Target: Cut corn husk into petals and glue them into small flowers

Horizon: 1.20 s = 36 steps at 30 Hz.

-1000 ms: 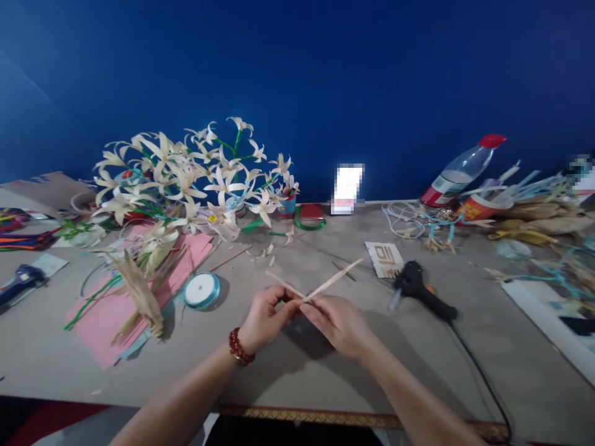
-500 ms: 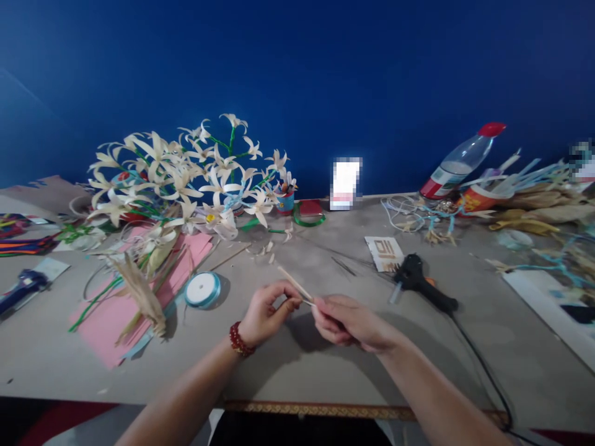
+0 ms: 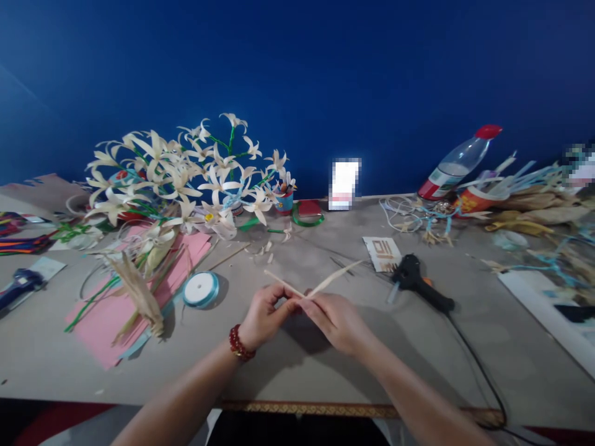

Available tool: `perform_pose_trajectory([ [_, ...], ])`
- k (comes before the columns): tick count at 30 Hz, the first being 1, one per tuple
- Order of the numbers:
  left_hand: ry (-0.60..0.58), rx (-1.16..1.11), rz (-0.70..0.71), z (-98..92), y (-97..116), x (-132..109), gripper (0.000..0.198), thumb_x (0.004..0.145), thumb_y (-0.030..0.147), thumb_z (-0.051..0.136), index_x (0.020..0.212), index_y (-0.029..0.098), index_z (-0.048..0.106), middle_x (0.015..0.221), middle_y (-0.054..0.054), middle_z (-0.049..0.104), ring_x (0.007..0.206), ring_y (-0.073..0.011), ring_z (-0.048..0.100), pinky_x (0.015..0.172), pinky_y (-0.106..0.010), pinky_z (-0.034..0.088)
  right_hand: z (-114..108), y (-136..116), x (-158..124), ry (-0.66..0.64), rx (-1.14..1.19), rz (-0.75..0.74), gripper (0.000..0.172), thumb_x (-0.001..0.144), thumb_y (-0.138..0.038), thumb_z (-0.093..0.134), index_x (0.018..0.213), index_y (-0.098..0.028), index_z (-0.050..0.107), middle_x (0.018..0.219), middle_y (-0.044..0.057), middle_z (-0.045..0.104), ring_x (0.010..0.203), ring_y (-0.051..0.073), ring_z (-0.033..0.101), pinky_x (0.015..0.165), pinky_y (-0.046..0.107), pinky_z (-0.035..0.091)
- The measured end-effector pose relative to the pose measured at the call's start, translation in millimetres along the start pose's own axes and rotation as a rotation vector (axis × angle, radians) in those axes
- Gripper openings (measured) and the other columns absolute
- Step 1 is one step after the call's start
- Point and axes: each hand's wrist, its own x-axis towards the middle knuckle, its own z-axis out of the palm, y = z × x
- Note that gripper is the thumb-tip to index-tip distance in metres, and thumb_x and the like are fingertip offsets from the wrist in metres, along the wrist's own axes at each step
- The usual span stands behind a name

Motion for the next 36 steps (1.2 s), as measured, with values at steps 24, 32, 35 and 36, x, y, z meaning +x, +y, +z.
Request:
perform_pose_trajectory([
  [24, -0.011, 0.17, 0.191, -3.9, 9.7, -7.2, 0.006, 0.087, 0.02, 0.058, 0.085, 0.017, 0.062, 0.079, -0.005, 0.066, 0.073, -0.0153, 0.06, 0.07, -0.026, 0.047, 6.0, 0.2, -1.2, -0.334, 0.928, 0.18, 0.053, 0.093, -0.061, 0.035, 0.058, -0.021, 0.037, 0.042, -0.008, 0.034, 0.037, 0.007, 0.023, 0.038, 0.021, 0.017],
  [32, 0.03, 0.083, 0.161, -6.4, 2.1, 0.2, 0.011, 0.088, 0.025, 0.057, 0.083, 0.017, 0.061, 0.073, -0.003, 0.064, 0.068, -0.0138, 0.059, 0.067, -0.025, 0.047, -10.7, 4.8, -6.7, -0.666, 1.367, 0.187, 0.052, 0.093, -0.058, 0.04, 0.056, -0.022, 0.034, 0.038, -0.011, 0.029, 0.032, 0.005, 0.014, 0.033, 0.018, 0.014],
  [35, 0.057, 0.039, 0.104, -5.7, 0.2, 1.7, 0.017, 0.088, 0.031, 0.058, 0.079, 0.016, 0.06, 0.07, -0.002, 0.063, 0.066, -0.0134, 0.058, 0.065, -0.024, 0.046, -12.5, 6.7, -4.6, -0.416, 1.257, 0.142, 0.055, 0.09, -0.067, 0.034, 0.058, -0.022, 0.035, 0.041, -0.011, 0.026, 0.035, 0.007, 0.014, 0.035, 0.019, 0.016],
  [36, 0.057, 0.022, 0.083, -4.9, -0.2, 1.5, 0.019, 0.088, 0.032, 0.058, 0.078, 0.016, 0.06, 0.069, -0.002, 0.062, 0.065, -0.0133, 0.058, 0.065, -0.024, 0.046, -11.9, 6.3, -3.3, -0.265, 1.112, 0.116, 0.055, 0.09, -0.067, 0.034, 0.059, -0.022, 0.037, 0.044, -0.009, 0.029, 0.038, 0.008, 0.019, 0.037, 0.02, 0.019],
])
